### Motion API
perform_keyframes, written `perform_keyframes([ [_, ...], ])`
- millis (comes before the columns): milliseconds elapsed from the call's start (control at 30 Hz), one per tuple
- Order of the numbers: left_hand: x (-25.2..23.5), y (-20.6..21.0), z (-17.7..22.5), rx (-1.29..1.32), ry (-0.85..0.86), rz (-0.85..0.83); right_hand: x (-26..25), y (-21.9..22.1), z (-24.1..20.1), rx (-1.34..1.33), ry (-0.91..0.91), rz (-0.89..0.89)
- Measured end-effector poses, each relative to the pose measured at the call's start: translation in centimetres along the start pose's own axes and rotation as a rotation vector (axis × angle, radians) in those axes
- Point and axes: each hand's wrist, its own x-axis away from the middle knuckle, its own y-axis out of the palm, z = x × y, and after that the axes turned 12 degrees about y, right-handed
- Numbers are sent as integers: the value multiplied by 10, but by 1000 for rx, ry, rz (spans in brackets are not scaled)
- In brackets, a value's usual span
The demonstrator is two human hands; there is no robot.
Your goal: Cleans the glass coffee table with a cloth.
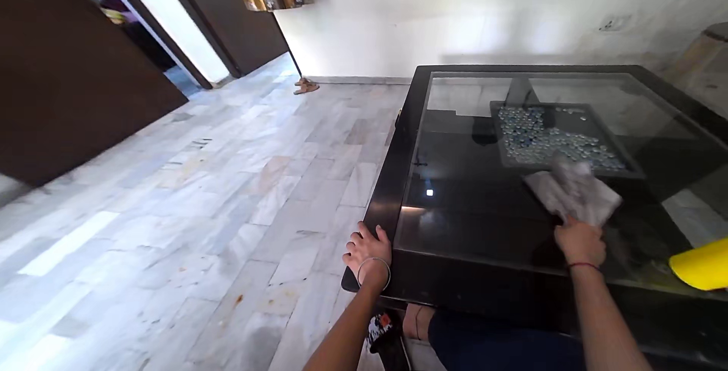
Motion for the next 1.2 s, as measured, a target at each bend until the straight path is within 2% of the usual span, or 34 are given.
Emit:
perform_keyframes([
  [167, -3, 2, -3, 6, -3, -1, -18, 9, -14, 38, 78, 15],
  [333, -4, 2, -3, -5, -11, -13, -12, 30, -71, 134, -63, -64],
  [467, -4, 2, -5, -13, -12, -28, 24, 61, -127, 257, -332, -192],
  [567, -5, 2, -4, -8, -11, -25, 62, 88, -157, 360, -663, -295],
  [700, -5, 2, -3, -8, -20, -33, 105, 104, -175, 489, -1123, -497],
  [800, -5, 0, -2, -20, -25, -47, 113, 109, -178, 489, -1294, -583],
  [900, -4, -1, -1, -29, -30, -59, 101, 111, -184, 458, -1329, -551],
  [967, -5, 0, -1, -25, -29, -48, 86, 112, -193, 422, -1285, -495],
  [1100, -5, 2, -2, -20, -35, -32, 42, 101, -208, 395, -1100, -344],
  [1200, -6, 2, -2, -30, -34, -30, -10, 78, -194, 360, -839, -229],
])
